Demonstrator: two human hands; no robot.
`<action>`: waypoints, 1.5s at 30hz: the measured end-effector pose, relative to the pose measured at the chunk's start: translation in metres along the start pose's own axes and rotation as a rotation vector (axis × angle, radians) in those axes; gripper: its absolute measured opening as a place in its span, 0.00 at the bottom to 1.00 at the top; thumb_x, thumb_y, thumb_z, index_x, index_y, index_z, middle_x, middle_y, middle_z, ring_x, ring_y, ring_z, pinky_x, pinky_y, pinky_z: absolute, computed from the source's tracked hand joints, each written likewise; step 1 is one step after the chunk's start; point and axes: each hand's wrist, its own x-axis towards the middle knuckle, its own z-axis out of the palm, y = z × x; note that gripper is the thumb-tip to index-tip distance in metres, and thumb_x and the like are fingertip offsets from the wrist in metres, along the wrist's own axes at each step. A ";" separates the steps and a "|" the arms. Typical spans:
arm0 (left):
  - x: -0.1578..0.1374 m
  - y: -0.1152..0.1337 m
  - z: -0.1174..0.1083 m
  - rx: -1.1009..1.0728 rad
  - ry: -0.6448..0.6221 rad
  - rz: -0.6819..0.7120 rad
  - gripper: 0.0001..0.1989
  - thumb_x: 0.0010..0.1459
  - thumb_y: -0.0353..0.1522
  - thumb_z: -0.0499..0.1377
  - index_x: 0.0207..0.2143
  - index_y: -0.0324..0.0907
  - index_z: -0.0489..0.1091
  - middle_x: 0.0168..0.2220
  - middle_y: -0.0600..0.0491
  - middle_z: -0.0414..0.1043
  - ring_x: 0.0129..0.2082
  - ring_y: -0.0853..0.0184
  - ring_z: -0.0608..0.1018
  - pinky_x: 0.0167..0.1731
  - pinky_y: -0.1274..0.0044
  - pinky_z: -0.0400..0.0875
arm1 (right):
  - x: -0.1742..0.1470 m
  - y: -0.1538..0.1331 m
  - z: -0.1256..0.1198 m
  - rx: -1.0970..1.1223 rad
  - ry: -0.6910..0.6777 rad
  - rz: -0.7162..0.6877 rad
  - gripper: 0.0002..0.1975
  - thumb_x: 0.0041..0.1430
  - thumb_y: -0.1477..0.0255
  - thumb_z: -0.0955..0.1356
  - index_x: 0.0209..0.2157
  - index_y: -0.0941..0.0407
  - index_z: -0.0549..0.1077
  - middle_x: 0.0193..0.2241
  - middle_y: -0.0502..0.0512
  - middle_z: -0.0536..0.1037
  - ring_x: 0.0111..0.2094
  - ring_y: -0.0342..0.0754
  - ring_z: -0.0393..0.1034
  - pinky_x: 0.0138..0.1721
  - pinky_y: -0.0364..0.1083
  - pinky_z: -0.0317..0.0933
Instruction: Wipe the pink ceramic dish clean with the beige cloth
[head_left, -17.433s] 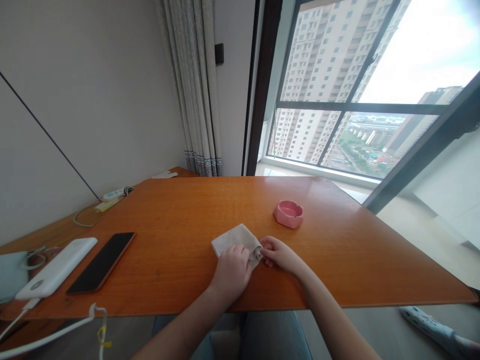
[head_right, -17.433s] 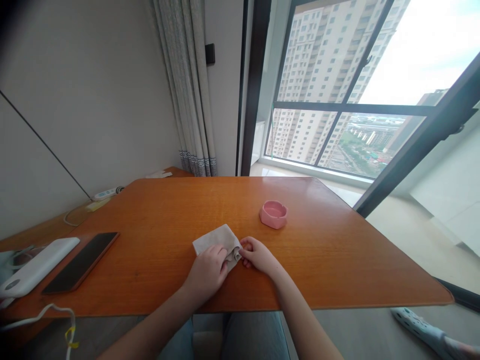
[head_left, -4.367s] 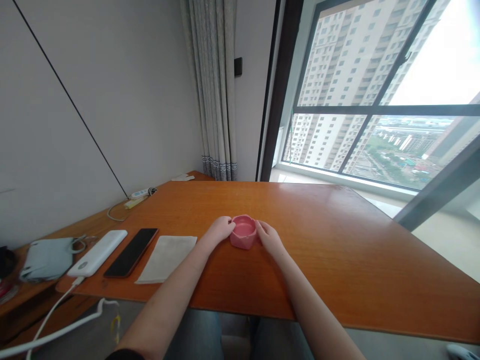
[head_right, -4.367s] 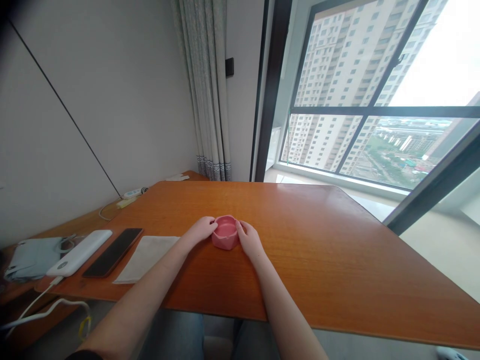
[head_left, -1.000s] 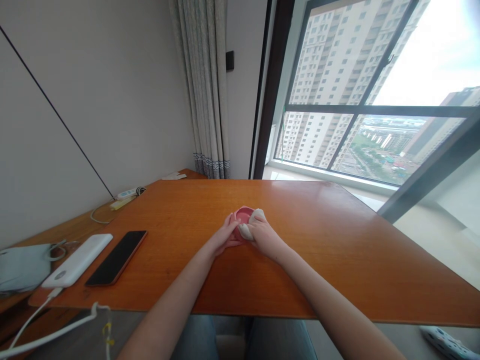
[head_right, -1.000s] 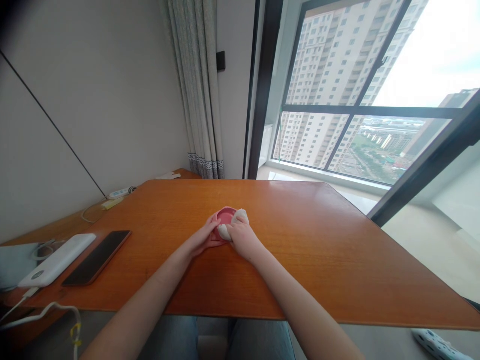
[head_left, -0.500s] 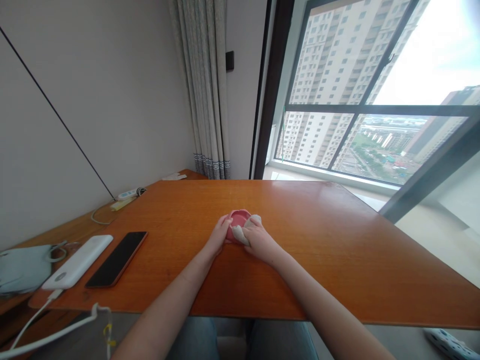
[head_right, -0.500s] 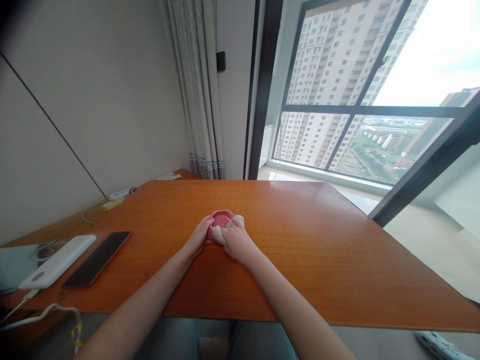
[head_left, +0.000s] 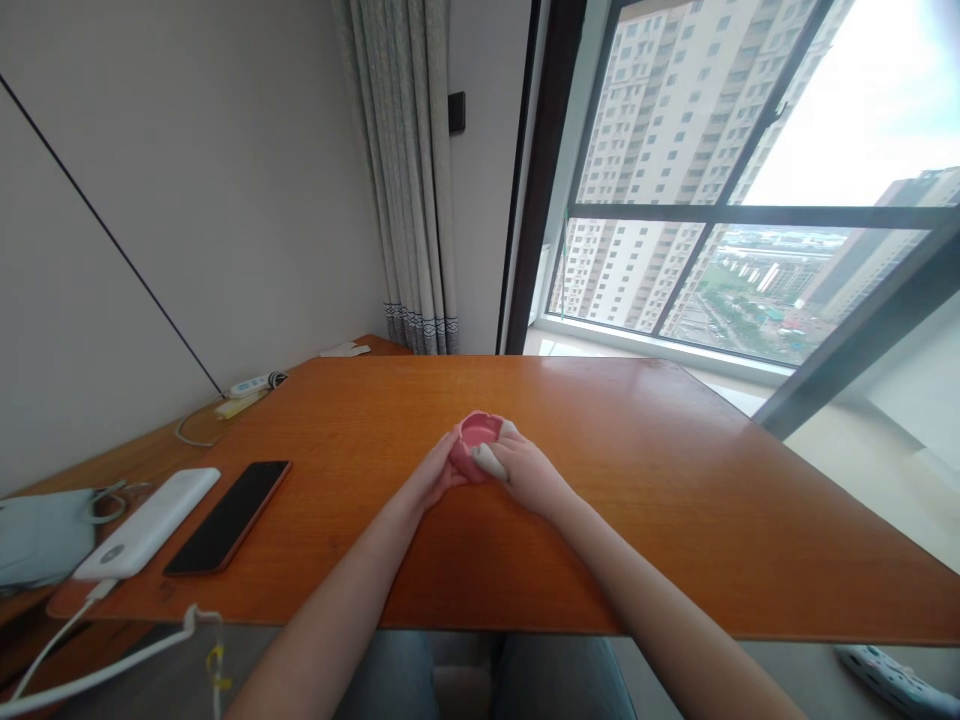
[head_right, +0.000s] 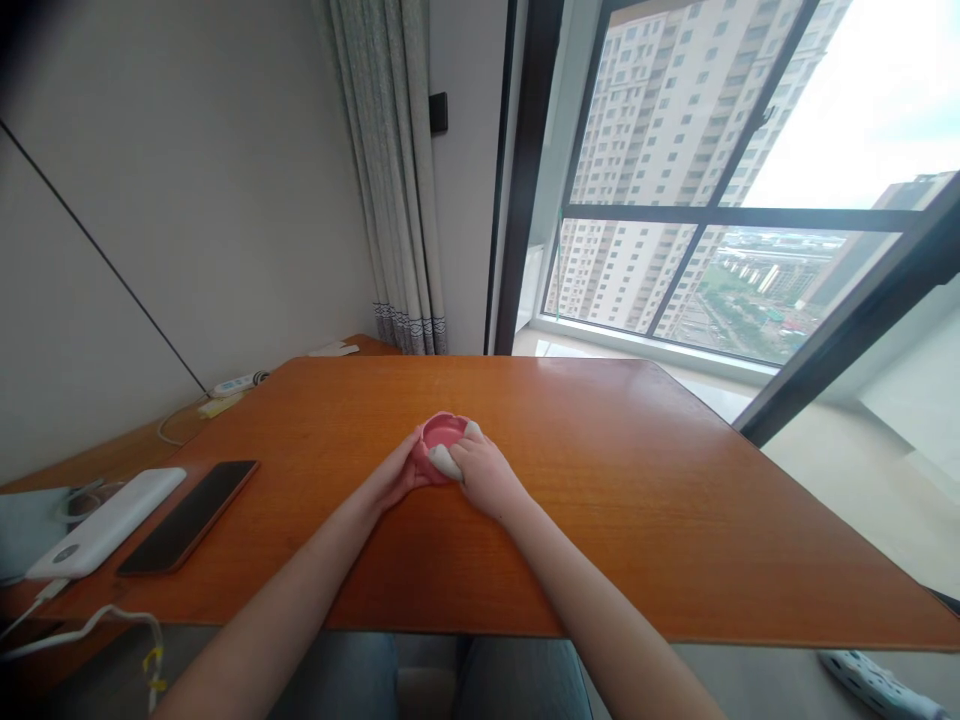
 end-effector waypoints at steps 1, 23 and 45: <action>0.000 -0.003 0.004 -0.035 -0.019 0.014 0.26 0.57 0.46 0.55 0.54 0.42 0.64 0.48 0.43 0.70 0.43 0.61 0.75 0.39 0.72 0.71 | 0.002 -0.001 0.002 -0.024 0.020 0.034 0.07 0.58 0.76 0.62 0.30 0.53 0.71 0.30 0.54 0.73 0.40 0.50 0.62 0.46 0.48 0.58; -0.001 0.015 -0.015 0.129 0.040 -0.030 0.25 0.54 0.41 0.58 0.52 0.42 0.63 0.46 0.43 0.71 0.38 0.60 0.76 0.34 0.69 0.74 | 0.008 0.012 0.011 -0.006 -0.061 -0.160 0.05 0.56 0.76 0.63 0.31 0.55 0.70 0.32 0.53 0.71 0.38 0.47 0.62 0.47 0.47 0.56; 0.002 0.000 -0.003 0.083 0.157 0.148 0.26 0.53 0.43 0.59 0.54 0.48 0.62 0.46 0.49 0.70 0.38 0.64 0.75 0.32 0.75 0.72 | 0.011 0.011 0.010 -0.097 -0.042 -0.161 0.05 0.55 0.77 0.63 0.29 0.54 0.69 0.30 0.53 0.73 0.38 0.49 0.62 0.55 0.52 0.50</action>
